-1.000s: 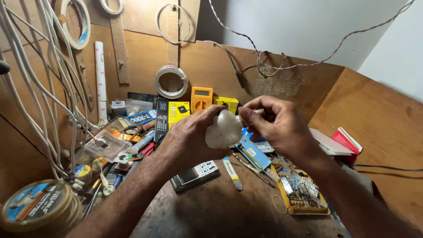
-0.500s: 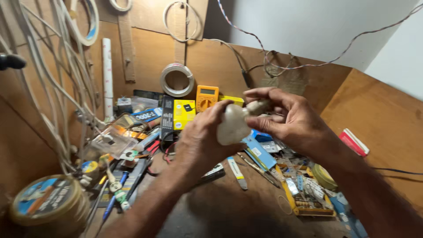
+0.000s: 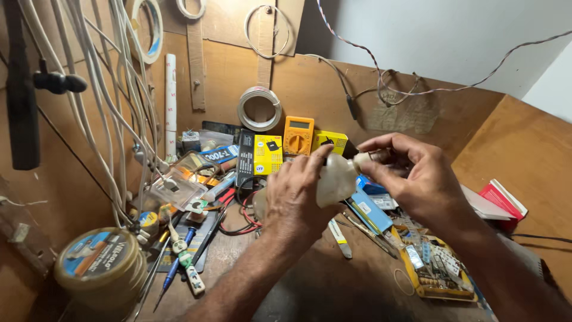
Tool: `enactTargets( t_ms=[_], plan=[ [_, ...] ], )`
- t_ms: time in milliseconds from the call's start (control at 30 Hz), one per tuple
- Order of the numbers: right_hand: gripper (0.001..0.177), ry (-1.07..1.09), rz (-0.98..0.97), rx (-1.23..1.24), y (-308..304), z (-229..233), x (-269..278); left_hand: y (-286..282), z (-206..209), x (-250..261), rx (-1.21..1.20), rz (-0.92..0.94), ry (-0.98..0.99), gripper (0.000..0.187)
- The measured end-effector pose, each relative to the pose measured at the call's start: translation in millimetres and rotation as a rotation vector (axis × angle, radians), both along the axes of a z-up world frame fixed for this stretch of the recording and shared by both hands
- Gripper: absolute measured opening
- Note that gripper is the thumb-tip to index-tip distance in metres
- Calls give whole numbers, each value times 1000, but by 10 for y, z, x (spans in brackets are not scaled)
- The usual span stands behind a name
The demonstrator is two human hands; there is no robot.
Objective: The person disassembles a small electronic device, removes the battery, and uses a brush to clean the internal circuit board. They then reassemble the device and place it on the workbench.
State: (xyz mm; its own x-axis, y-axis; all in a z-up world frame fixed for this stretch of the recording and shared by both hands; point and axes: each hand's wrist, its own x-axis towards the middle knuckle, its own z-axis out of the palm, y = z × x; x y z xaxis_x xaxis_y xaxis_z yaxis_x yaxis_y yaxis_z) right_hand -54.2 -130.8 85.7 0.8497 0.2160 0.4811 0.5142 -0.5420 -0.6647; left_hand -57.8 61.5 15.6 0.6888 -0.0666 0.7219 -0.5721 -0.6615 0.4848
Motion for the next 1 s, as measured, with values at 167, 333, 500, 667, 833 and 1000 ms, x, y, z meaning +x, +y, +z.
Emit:
enactTargets(
  t_ms=[167, 333, 500, 667, 833, 1000],
  plan=[
    [30, 77, 16, 70, 27, -85, 31, 40, -22, 1, -17, -6, -3, 98],
    [25, 147, -87, 31, 32, -92, -4, 39, -36, -1, 13, 2, -12, 98],
    [29, -15, 23, 151, -58, -80, -61, 132, -10, 39, 8, 47, 26, 100],
    [25, 130, -152, 62, -242, -519, 60, 320, -21, 23, -112, 33, -112, 96],
    [28, 64, -264, -232, -316, -1163, 142, 495, 68, 60, -193, -11, -120, 97],
    [22, -21, -381, -420, -341, -1419, 130, 684, 216, 22, -338, -122, 31, 83]
  ],
)
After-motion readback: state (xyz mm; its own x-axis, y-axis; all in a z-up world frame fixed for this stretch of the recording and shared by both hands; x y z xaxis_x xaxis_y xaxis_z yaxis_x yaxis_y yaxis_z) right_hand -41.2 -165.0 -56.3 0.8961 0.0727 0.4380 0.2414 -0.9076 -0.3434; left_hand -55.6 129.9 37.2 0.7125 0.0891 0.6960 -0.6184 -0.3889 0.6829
